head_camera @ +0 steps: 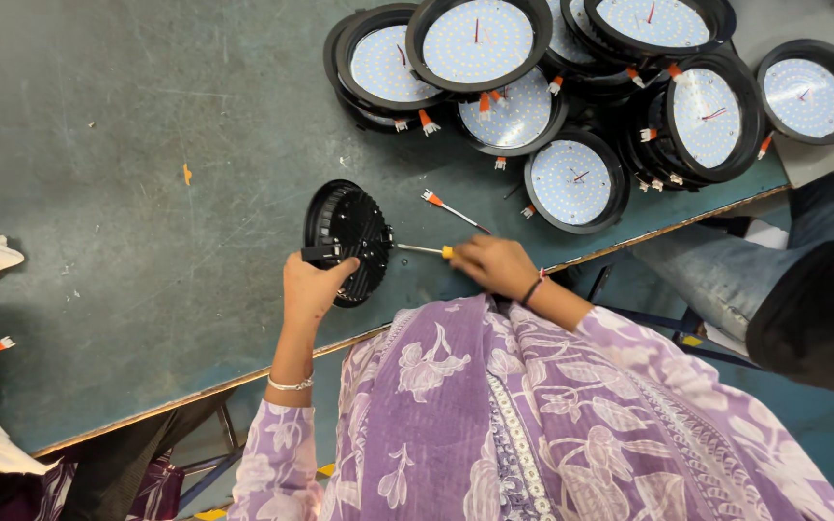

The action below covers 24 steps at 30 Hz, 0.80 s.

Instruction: The person uses a screwdriver to fasten screws into the back of several circular LED light fixtures and then applies a substance from a small container onto the center of the LED boards by hand.

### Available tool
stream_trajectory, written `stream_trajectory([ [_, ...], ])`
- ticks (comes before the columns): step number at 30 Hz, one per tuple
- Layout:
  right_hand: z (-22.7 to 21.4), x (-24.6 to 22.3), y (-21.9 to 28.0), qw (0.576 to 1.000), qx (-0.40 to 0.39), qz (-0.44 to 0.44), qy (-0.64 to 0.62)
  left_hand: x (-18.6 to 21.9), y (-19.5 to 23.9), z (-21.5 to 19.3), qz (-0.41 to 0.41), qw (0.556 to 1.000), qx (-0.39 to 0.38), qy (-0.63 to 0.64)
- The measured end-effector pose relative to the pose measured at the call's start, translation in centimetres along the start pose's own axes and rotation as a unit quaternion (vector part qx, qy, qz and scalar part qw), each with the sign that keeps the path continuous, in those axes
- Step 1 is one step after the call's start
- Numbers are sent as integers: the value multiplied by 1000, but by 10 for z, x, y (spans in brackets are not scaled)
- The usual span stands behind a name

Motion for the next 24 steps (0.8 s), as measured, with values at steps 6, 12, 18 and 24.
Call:
stream_trajectory([
  [6,18,71,-27,994,91,64,-9,18,4,10,43,999,19,-1],
  [12,19,73,-55,997,29,50,56,30,12,23,59,996,-6,62],
  [18,-32,44,-42,803,87,139,-573,42,28,25,43,990,-11,137],
  [24,-47,-33,-34,732,58,-7,-679,55,40,31,59,986,-30,150],
])
Point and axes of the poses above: each hand's wrist, its own y-axis away from the middle knuckle, its own z-axis out of the palm, x = y × z, the point moved 7 cm from there along -y, towards the middle knuckle, and after that the axes turned 2 degrees about y, right-handed, at the moved point
